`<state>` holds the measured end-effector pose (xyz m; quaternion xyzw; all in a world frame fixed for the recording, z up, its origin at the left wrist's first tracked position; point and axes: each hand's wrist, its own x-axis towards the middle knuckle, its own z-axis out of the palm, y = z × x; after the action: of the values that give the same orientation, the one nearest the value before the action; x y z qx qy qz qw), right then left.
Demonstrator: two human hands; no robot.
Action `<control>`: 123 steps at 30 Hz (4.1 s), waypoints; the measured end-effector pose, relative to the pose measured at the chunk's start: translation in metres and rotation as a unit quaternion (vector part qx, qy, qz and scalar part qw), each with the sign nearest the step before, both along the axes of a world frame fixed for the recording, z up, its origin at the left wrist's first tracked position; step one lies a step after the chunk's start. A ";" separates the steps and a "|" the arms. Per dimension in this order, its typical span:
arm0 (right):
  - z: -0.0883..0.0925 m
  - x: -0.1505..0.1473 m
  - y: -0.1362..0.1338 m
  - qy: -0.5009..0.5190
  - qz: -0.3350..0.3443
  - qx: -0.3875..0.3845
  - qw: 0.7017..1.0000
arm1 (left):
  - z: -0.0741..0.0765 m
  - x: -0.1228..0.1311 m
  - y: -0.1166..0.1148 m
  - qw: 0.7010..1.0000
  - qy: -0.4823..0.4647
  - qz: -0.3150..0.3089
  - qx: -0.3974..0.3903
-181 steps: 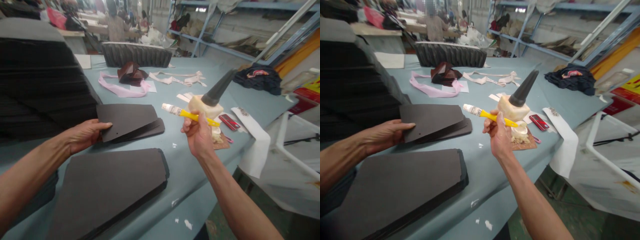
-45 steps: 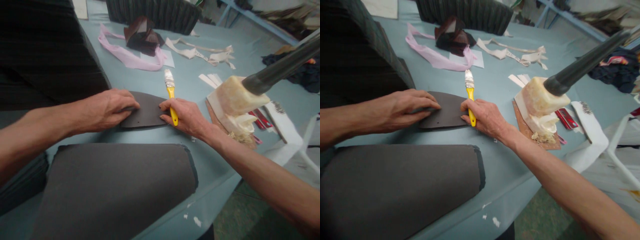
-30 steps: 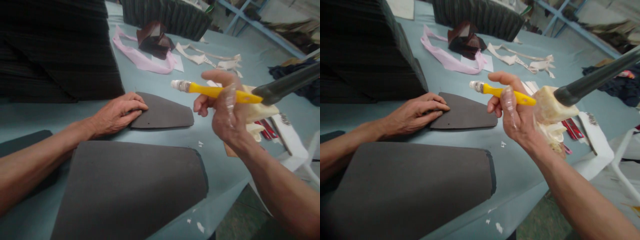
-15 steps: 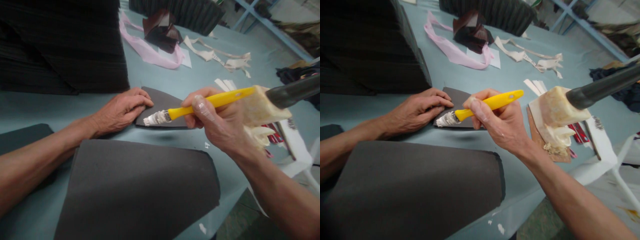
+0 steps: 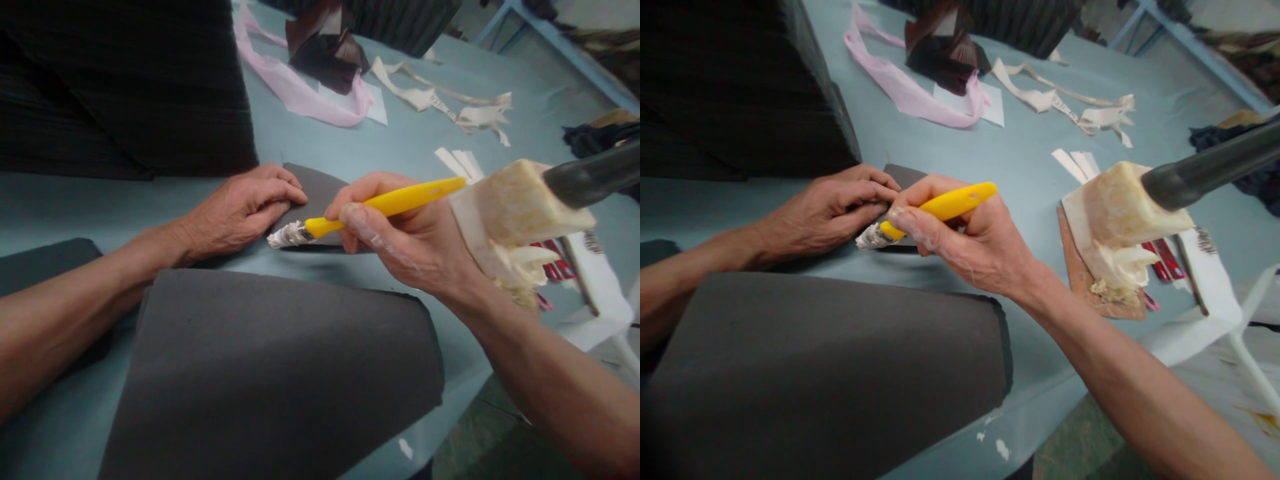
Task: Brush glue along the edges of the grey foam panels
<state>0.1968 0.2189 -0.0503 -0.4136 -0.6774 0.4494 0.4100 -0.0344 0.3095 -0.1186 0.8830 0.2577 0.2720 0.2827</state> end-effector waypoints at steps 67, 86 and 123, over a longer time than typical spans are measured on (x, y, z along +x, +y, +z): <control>0.010 0.042 0.086 -0.030 -0.115 0.060 0.991 | -0.007 -0.005 -0.002 0.999 -0.028 0.007 0.030; -0.011 0.012 0.122 -0.077 -0.072 0.071 0.992 | -0.009 -0.001 -0.005 0.999 -0.037 0.008 0.028; 0.000 0.097 0.068 -0.145 -0.129 0.076 0.978 | -0.004 0.000 -0.003 0.998 0.025 0.046 0.028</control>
<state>0.2940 0.2868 -0.0504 -0.5256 -0.7029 0.2750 0.3924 -0.0349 0.3065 -0.1222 0.8842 0.2977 0.2694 0.2386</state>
